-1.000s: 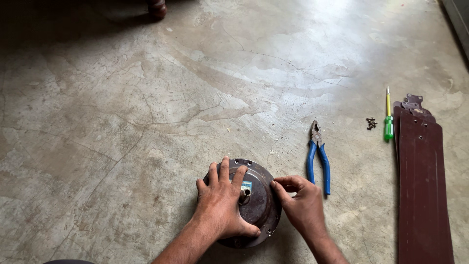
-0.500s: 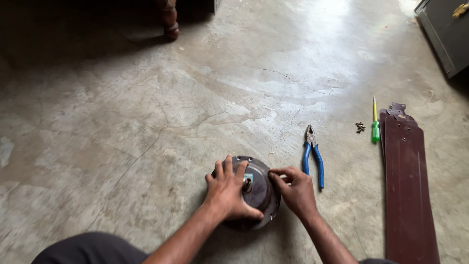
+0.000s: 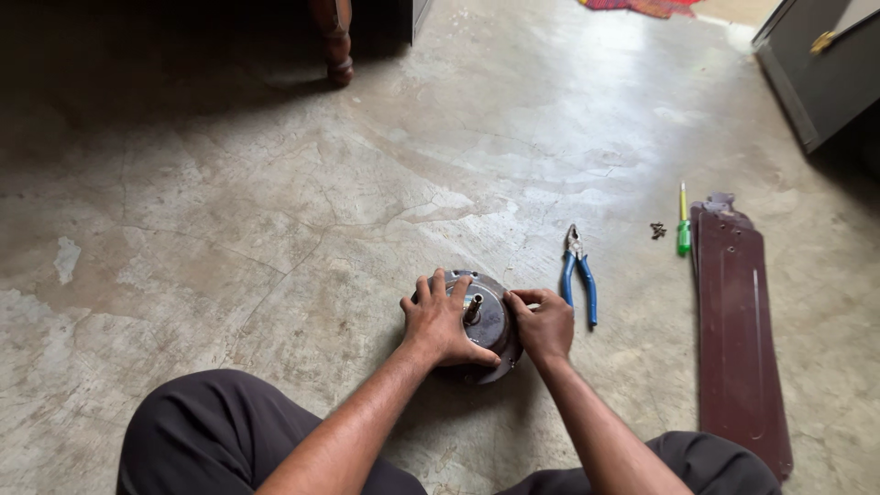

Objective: The person assembles an electric fan motor by inserting screws into the motor housing and tightening them with a screwdriver. The person handles the motor, screws, pliers, and screwdriver on the floor.

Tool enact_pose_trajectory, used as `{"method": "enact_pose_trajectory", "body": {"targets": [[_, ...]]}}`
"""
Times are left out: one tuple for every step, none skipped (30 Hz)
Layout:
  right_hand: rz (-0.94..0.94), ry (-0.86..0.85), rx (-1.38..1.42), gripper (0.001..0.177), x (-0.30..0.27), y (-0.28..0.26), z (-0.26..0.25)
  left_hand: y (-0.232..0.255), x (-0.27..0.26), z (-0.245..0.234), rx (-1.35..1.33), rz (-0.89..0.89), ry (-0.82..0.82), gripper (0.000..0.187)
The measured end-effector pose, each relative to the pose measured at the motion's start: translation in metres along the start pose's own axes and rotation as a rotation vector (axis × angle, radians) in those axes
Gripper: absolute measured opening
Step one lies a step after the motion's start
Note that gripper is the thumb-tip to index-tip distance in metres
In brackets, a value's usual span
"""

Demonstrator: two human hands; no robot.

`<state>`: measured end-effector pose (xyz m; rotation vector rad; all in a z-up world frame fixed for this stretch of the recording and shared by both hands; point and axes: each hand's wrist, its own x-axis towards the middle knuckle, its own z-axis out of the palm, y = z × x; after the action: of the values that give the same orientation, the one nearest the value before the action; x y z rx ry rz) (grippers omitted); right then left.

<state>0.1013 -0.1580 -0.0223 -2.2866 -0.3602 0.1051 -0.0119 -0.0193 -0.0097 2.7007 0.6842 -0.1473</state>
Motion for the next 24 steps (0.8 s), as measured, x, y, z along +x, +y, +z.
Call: {"method": "enact_pose_trajectory", "body": {"targets": [[0.053, 0.009, -0.044, 0.026, 0.0, -0.004, 0.0, 0.001, -0.001, 0.0, -0.007, -0.02, 0.009, 0.149], [0.05, 0.029, -0.077, 0.027, -0.001, -0.008, 0.0, 0.003, -0.003, 0.0, -0.015, -0.04, 0.018, 0.148], [0.049, 0.046, -0.11, 0.028, -0.004, -0.012, 0.002, 0.004, -0.006, 0.002, -0.023, -0.062, 0.025, 0.148], [0.048, 0.062, -0.143, 0.03, -0.006, -0.014, 0.003, 0.004, -0.01, 0.005, -0.029, -0.074, 0.036, 0.148], [0.065, 0.043, -0.157, 0.03, -0.006, -0.016, 0.003, 0.006, -0.011, 0.006, -0.036, -0.085, 0.05, 0.148], [0.083, 0.024, -0.172, 0.031, -0.005, -0.018, 0.004, 0.006, -0.012, 0.007, -0.043, -0.095, 0.063, 0.148], [0.1, 0.004, -0.189, 0.031, -0.005, -0.018, 0.004, 0.006, -0.012, 0.009, -0.056, -0.099, 0.052, 0.15], [0.048, -0.008, -0.164, 0.034, -0.004, -0.016, 0.003, 0.005, -0.011, 0.01, -0.07, -0.103, 0.041, 0.152], [-0.003, -0.023, -0.139, 0.037, -0.005, -0.012, 0.003, 0.003, -0.011, 0.012, -0.083, -0.108, 0.029, 0.153], [-0.054, -0.037, -0.114, 0.041, -0.008, -0.006, 0.001, -0.001, -0.011, 0.013, -0.088, -0.086, 0.031, 0.155], [-0.057, -0.043, -0.099, 0.046, -0.014, 0.003, -0.002, -0.006, -0.012, 0.014, -0.094, -0.062, 0.032, 0.157], [-0.06, -0.049, -0.084, 0.052, -0.023, 0.014, -0.005, -0.011, -0.014, 0.016, -0.101, -0.038, 0.033, 0.159], [-0.066, -0.051, -0.067, 0.059, -0.031, 0.024, -0.01, -0.016, -0.017, 0.016, -0.129, -0.026, 0.029, 0.157], [-0.064, -0.05, -0.061, 0.061, -0.042, 0.034, -0.017, -0.022, -0.023, 0.017, -0.157, -0.013, 0.025, 0.156], [-0.06, -0.048, -0.051, 0.063, -0.054, 0.043, -0.023, -0.029, -0.03, 0.016, -0.18, 0.001, 0.019, 0.154], [-0.056, -0.046, -0.041, 0.065, -0.06, 0.048, -0.028, -0.035, -0.038, 0.014, -0.204, -0.014, 0.025, 0.15], [-0.063, -0.044, -0.048, 0.063, -0.064, 0.049, -0.034, -0.041, -0.046, 0.011, -0.226, -0.028, 0.028, 0.146], [-0.071, -0.042, -0.054, 0.06, -0.066, 0.05, -0.041, -0.042, -0.052, 0.008, -0.249, -0.041, 0.03, 0.142], [-0.074, -0.047, -0.065, 0.058, -0.073, 0.052, -0.047, -0.041, -0.058, 0.006, -0.282, -0.042, 0.072, 0.136], [-0.109, -0.077, -0.07, 0.055, -0.078, 0.052, -0.053, -0.038, -0.061, 0.001, -0.315, -0.043, 0.114, 0.131], [-0.15, -0.109, -0.073, 0.052, -0.079, 0.047, -0.058, -0.036, -0.062, -0.009, -0.348, -0.047, 0.161, 0.125], [-0.191, -0.141, -0.077, 0.049, -0.08, 0.041, -0.063, -0.031, -0.063, -0.018, -0.367, -0.047, 0.164, 0.115], [-0.21, -0.174, -0.064, 0.047, -0.082, 0.035, -0.068, -0.025, -0.064, -0.028, -0.386, -0.05, 0.167, 0.106], [-0.229, -0.207, -0.052, 0.045, -0.085, 0.03, -0.072, -0.02, -0.064, -0.039, -0.405, -0.053, 0.169, 0.097]]}}
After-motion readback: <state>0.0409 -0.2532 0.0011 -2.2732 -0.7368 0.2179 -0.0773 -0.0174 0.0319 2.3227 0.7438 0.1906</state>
